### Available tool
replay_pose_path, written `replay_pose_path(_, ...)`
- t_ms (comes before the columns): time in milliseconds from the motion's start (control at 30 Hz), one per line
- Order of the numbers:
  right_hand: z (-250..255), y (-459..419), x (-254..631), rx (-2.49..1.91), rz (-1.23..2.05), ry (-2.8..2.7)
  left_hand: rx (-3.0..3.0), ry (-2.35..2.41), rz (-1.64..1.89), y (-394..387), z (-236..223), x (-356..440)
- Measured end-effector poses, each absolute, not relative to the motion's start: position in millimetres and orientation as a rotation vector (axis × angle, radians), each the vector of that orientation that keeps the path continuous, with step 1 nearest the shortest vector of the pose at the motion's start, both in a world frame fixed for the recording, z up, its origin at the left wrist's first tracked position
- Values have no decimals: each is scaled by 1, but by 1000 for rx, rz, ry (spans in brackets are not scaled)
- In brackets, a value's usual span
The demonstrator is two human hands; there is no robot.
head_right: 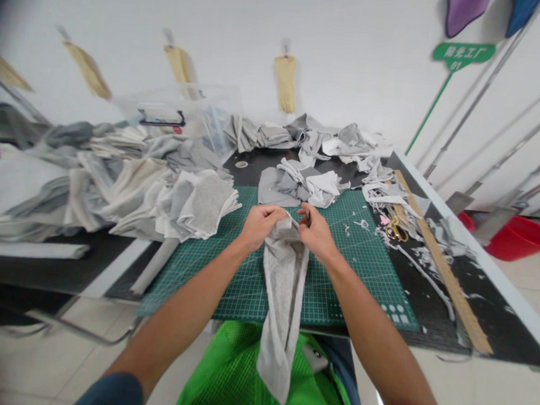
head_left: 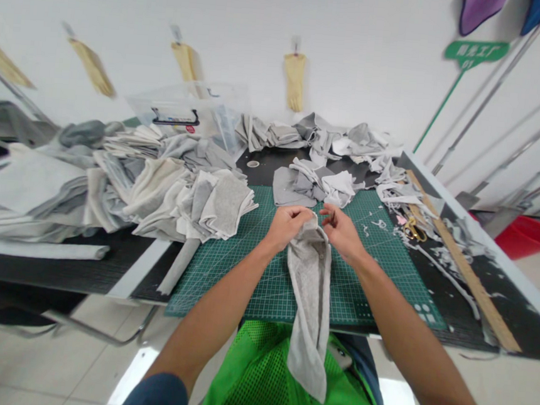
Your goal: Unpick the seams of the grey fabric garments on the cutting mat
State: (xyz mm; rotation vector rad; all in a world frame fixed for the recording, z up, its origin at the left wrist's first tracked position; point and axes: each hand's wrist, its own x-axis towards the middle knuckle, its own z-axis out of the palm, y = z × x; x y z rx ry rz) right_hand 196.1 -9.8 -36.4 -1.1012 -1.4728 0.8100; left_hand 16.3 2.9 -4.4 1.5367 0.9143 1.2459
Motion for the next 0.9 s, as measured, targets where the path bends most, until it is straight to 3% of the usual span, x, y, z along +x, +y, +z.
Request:
replay_pose_path(467, -35, -13, 194, -1096, 787, -1601, 1455, 949, 1327, 7, -10, 16)
replay_pose_path(700, -12, -27, 195, -1208, 478, -1649, 1412, 967, 1316, 5, -7, 17)
replay_pose_path(900, -9, -32, 191, -1144, 428, -1671, 1362, 968, 1299, 2, -5, 18)
